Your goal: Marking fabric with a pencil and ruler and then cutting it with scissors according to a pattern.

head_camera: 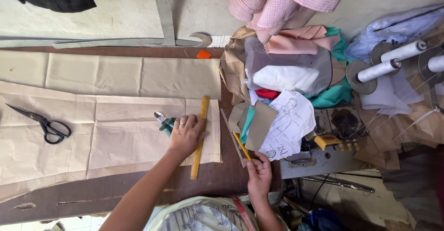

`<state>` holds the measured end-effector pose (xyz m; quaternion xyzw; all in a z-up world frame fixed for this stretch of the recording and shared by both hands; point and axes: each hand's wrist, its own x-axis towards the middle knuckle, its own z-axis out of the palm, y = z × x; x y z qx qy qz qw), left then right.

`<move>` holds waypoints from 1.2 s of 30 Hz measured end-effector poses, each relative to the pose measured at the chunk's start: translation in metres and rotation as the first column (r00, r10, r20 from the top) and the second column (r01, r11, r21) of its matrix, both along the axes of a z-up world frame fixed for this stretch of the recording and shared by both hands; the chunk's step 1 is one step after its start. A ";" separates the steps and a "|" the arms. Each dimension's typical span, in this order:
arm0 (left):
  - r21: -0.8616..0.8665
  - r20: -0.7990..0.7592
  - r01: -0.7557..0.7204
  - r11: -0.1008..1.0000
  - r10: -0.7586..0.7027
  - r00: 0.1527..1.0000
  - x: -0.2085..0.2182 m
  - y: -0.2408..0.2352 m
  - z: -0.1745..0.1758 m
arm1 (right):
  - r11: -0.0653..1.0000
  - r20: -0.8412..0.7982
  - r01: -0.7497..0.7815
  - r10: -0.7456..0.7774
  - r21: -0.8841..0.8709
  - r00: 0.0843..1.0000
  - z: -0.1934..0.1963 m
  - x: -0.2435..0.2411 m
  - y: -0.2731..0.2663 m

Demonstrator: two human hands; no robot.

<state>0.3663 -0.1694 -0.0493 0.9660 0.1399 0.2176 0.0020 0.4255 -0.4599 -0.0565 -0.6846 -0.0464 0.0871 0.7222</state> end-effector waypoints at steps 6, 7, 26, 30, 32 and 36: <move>0.221 -0.067 0.292 0.931 -0.284 0.956 -0.005 0.022 -0.023 | 0.935 -0.018 -0.082 0.081 -0.344 0.997 -0.019 0.004 -0.013; 0.033 -0.325 0.302 0.953 -0.276 0.905 -0.001 0.018 -0.007 | 0.947 0.021 -0.111 0.123 -0.303 0.992 -0.025 0.005 -0.011; -0.192 -0.671 0.063 0.979 -0.178 0.720 0.012 -0.001 0.037 | 0.693 -0.208 -0.339 0.270 -0.636 0.940 -0.020 0.007 0.047; -0.180 -0.676 0.059 0.982 -0.167 0.717 0.012 -0.002 0.041 | 0.710 -0.208 -0.313 0.234 -0.631 0.950 -0.007 0.001 0.058; -0.179 -0.676 0.059 0.982 -0.166 0.718 0.012 -0.002 0.041 | 0.713 -0.184 -0.299 0.236 -0.634 0.954 -0.011 0.000 0.059; -0.179 -0.676 0.053 0.982 -0.162 0.719 0.013 -0.002 0.041 | 0.689 -0.172 -0.292 0.239 -0.663 0.956 -0.009 -0.004 0.063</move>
